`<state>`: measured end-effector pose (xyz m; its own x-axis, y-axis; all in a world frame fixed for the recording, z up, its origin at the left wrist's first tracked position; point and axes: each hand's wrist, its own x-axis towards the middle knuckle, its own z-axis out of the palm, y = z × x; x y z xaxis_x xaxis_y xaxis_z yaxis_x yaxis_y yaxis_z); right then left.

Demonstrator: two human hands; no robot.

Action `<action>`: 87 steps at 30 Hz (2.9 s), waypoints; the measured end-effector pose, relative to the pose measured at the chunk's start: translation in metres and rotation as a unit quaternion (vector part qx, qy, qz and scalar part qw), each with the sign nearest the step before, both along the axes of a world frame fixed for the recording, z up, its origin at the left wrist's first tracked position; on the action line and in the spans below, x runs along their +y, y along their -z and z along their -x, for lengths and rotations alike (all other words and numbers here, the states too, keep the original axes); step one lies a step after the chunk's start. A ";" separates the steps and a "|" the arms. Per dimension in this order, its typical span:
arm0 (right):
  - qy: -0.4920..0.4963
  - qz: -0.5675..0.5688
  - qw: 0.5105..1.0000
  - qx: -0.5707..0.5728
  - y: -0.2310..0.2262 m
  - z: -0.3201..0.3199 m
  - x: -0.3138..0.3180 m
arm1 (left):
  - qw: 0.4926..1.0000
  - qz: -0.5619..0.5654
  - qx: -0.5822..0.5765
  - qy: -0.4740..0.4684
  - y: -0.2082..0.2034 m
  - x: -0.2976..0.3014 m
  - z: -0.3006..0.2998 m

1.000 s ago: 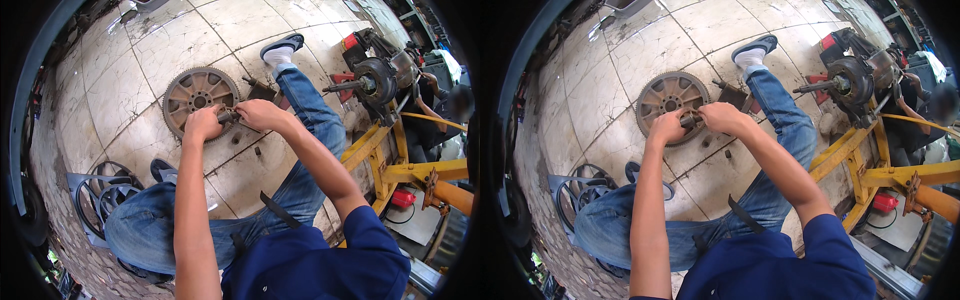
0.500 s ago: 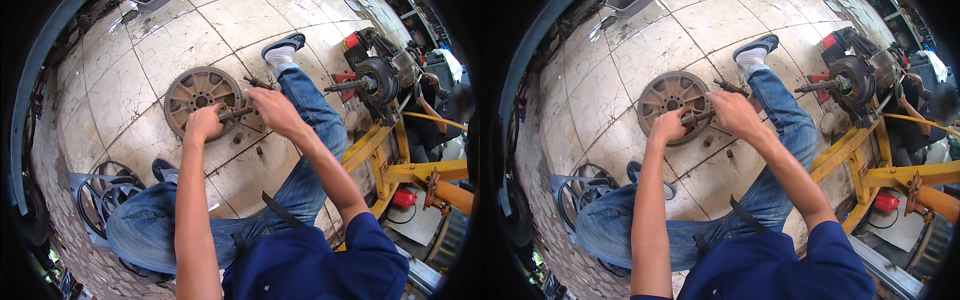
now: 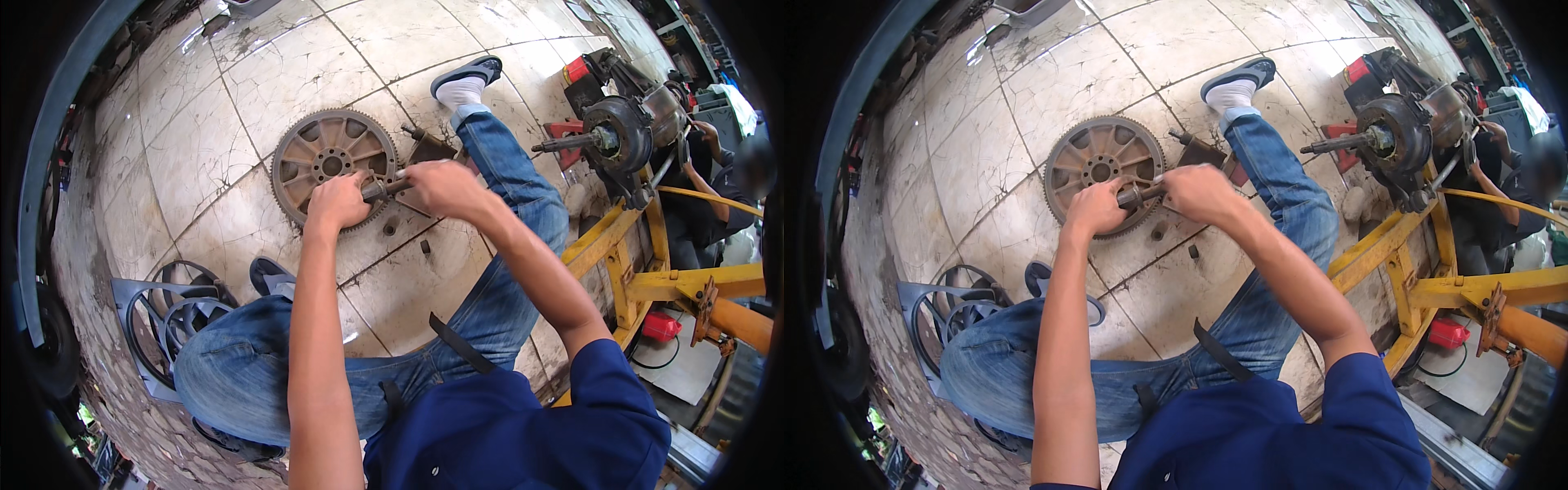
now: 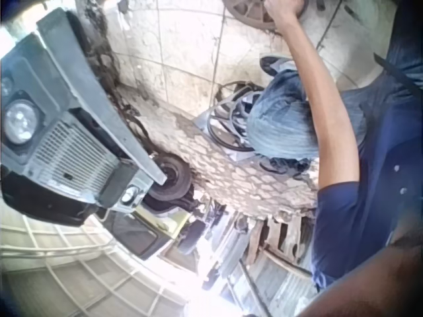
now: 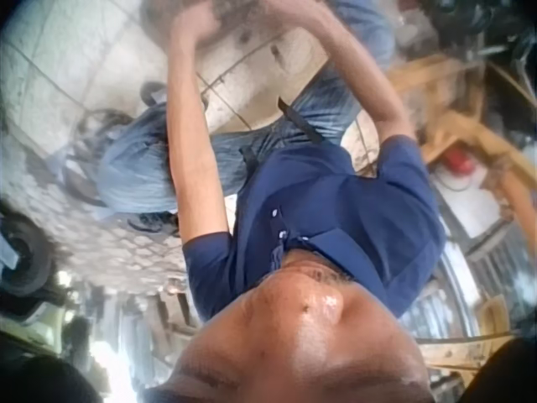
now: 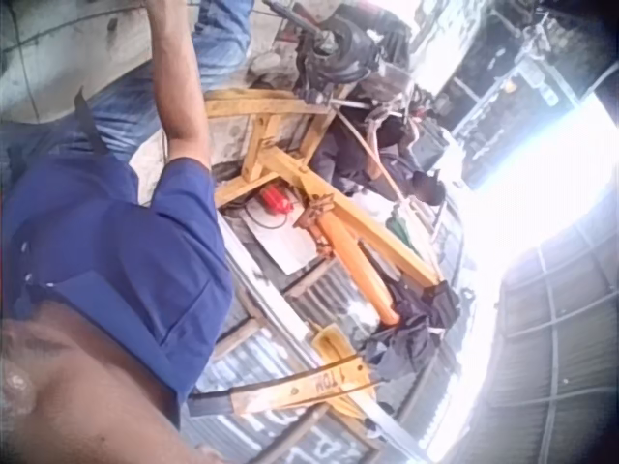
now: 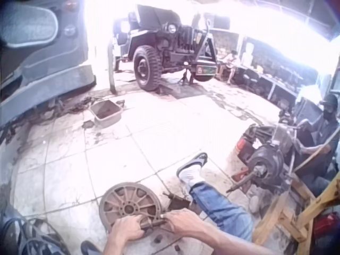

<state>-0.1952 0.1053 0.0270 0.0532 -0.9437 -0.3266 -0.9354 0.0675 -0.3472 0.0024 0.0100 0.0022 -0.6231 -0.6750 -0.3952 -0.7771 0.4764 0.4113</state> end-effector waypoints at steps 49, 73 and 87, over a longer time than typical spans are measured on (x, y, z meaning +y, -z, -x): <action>-0.060 0.184 0.980 0.047 0.034 -0.028 0.023 | 1.000 -0.008 -0.019 -0.009 0.001 -0.009 0.002; -0.109 0.150 0.982 -0.025 0.031 -0.015 0.000 | 1.000 0.002 -0.007 0.003 0.003 -0.005 0.002; -0.097 0.039 0.988 -0.113 0.019 -0.010 -0.011 | 1.000 0.012 -0.011 -0.003 0.002 -0.005 0.001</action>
<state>-0.1848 0.0942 0.0077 0.2989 -0.9305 -0.2117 -0.8260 -0.1411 -0.5457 0.0017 0.0055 0.0000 -0.6105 -0.6873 -0.3936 -0.7887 0.4815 0.3823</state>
